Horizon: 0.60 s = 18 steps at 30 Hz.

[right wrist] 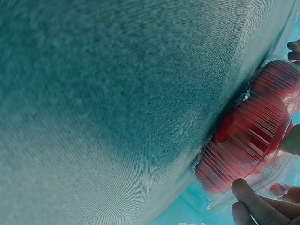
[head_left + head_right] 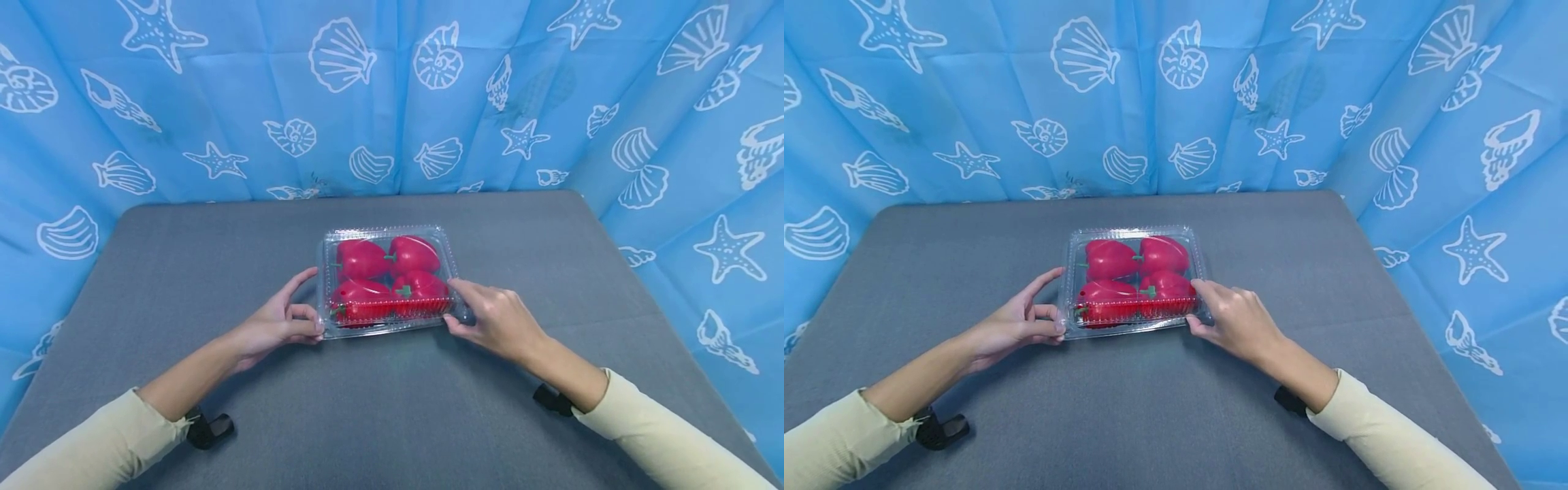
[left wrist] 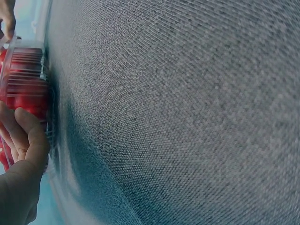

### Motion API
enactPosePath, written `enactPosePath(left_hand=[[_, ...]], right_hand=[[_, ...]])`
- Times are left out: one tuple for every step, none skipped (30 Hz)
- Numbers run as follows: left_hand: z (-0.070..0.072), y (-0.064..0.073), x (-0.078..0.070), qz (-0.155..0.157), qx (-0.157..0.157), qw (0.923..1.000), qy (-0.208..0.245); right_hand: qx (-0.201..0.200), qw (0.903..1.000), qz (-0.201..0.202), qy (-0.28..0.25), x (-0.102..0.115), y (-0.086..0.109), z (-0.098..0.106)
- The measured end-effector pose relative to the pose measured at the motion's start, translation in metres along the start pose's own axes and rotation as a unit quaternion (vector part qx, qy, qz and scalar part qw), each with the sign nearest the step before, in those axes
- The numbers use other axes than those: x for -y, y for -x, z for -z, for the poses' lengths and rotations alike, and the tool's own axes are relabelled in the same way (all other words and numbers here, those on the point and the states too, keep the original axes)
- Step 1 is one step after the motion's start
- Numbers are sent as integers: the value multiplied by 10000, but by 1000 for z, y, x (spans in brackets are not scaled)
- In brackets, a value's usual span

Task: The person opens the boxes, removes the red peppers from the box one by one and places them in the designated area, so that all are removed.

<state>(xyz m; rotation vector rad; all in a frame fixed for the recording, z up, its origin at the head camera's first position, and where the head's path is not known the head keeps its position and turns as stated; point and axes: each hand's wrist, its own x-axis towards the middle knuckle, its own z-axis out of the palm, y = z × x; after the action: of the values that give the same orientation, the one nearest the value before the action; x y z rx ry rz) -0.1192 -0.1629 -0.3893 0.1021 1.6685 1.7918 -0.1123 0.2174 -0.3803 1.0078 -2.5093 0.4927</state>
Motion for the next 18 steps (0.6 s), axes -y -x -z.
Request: enactPosePath(left_hand=[[0, 0, 0, 4, 0, 10000, 4], [0, 0, 0, 6, 1, 10000, 0], [0, 0, 0, 6, 0, 10000, 1], [-1, 0, 0, 3, 0, 10000, 4], [-1, 0, 0, -4, -2, 10000, -3], [-1, 0, 0, -9, -6, 10000, -5], [-2, 0, 0, -14, -12, 10000, -11], [-2, 0, 0, -18, -17, 10000, -16], [-2, 0, 0, -18, -28, 10000, -17], [-2, -1, 0, -17, -38, 10000, -21], [-2, -1, 0, -12, -52, 10000, -25], [-2, -1, 0, -5, -62, 10000, -26], [-2, -1, 0, 3, -66, 10000, -29], [-2, -1, 0, 10, -68, 10000, -28], [-2, -1, 0, 16, -69, 10000, -27], [-2, -1, 0, 20, -66, 10000, -28], [-1, -1, 0, 22, -63, 10000, -30], [-1, -1, 0, 20, -59, 10000, -28]], right_hand=[[3, 10000, 14, -3, 0, 0, 0], [2, 10000, 33, -3, 0, 0, 0], [2, 10000, 43, -9, 0, 0, 0], [-8, 10000, 51, -3, 0, 0, -1], [-13, 10000, 58, 1, 0, 0, -1], [-19, 10000, 66, 1, 0, 1, -1], [-29, 10000, 76, 1, 0, 1, -1], [-35, 10000, 88, 2, 0, 1, -1], [-34, 9999, 99, -5, 0, 1, -1], [-32, 9999, 118, -14, -1, 1, -1], [-27, 9999, 139, -26, -1, 1, -1], [-23, 9999, 162, -29, -1, 1, -1], [-19, 9998, 184, -29, -1, 1, -1], [-9, 9998, 203, -33, -1, 1, -1], [-1, 9998, 218, -34, -1, 1, -1], [7, 9997, 230, -29, -1, 1, -1], [14, 9997, 243, -19, -1, 0, -1], [22, 9997, 260, 0, -1, 0, -1]])
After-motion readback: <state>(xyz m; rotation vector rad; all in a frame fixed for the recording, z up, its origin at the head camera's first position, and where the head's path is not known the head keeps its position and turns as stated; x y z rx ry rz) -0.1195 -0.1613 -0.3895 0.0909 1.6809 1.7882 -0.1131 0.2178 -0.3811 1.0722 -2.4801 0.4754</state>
